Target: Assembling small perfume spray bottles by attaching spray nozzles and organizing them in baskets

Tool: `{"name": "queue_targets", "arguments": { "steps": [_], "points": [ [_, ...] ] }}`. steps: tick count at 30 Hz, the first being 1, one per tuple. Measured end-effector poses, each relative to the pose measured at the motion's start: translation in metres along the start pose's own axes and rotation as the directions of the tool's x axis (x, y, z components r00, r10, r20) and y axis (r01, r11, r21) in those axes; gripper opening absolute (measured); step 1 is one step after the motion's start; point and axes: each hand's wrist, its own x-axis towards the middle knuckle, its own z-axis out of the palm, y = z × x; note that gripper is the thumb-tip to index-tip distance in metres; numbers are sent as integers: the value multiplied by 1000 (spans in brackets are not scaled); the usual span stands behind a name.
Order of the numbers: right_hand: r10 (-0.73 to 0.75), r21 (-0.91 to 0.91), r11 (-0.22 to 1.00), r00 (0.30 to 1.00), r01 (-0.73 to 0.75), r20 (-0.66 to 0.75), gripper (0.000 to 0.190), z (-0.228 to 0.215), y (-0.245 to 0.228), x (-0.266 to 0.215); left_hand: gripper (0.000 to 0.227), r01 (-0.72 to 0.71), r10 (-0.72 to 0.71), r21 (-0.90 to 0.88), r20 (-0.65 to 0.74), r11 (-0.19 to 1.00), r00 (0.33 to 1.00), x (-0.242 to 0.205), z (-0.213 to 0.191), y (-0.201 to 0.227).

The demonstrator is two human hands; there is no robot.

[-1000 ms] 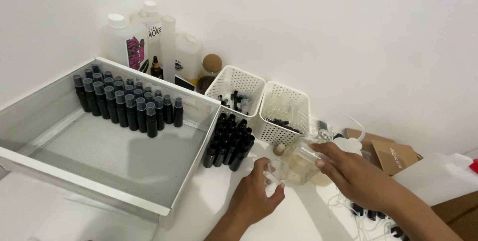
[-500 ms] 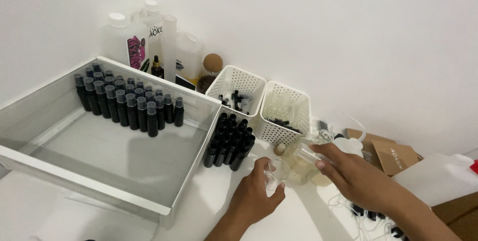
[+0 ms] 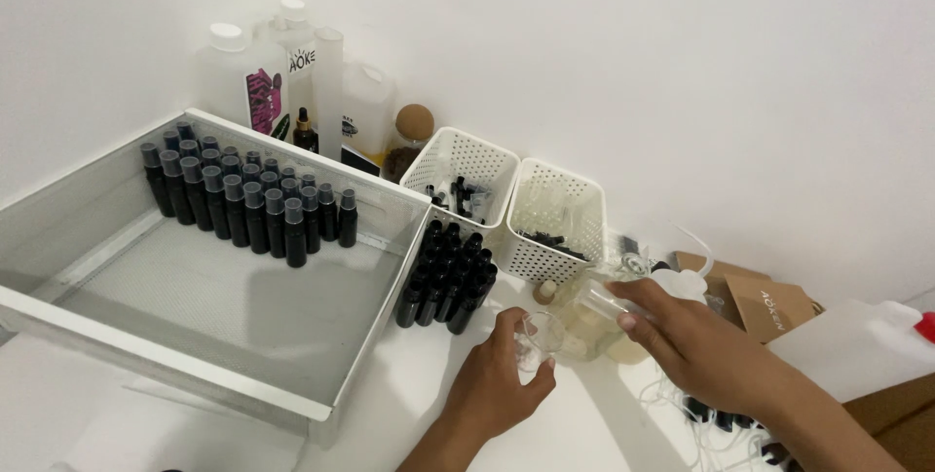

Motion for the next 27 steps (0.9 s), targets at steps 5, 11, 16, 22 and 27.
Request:
{"name": "queue_targets", "arguments": {
  "steps": [5, 11, 16, 22, 27],
  "points": [
    [-79, 9, 997, 995, 80, -65, 52, 3, 8, 3, 58, 12, -12, -2, 10, 1000, 1000, -1, -2, 2],
    [-31, -19, 999, 999, 30, -43, 53, 0, 4, 0, 57, -32, 33, 9, -18, 999, 999, -1, -1, 0],
    [3, -38, 999, 1000, -3, -4, 53, 1, 6, 2, 56, -4, 4, -2, 8, 1000, 1000, -1, -1, 1],
    [-54, -17, 998, 998, 54, -13, 53, 3, 7, 3, 54, 4, -5, 13, 23, 1000, 1000, -1, -4, 4],
    [3, -24, 1000, 1000, -3, 20, 55, 0, -2, 0, 57, -4, 4, 11, 5, 1000, 1000, -1, -2, 2]
  ]
}}
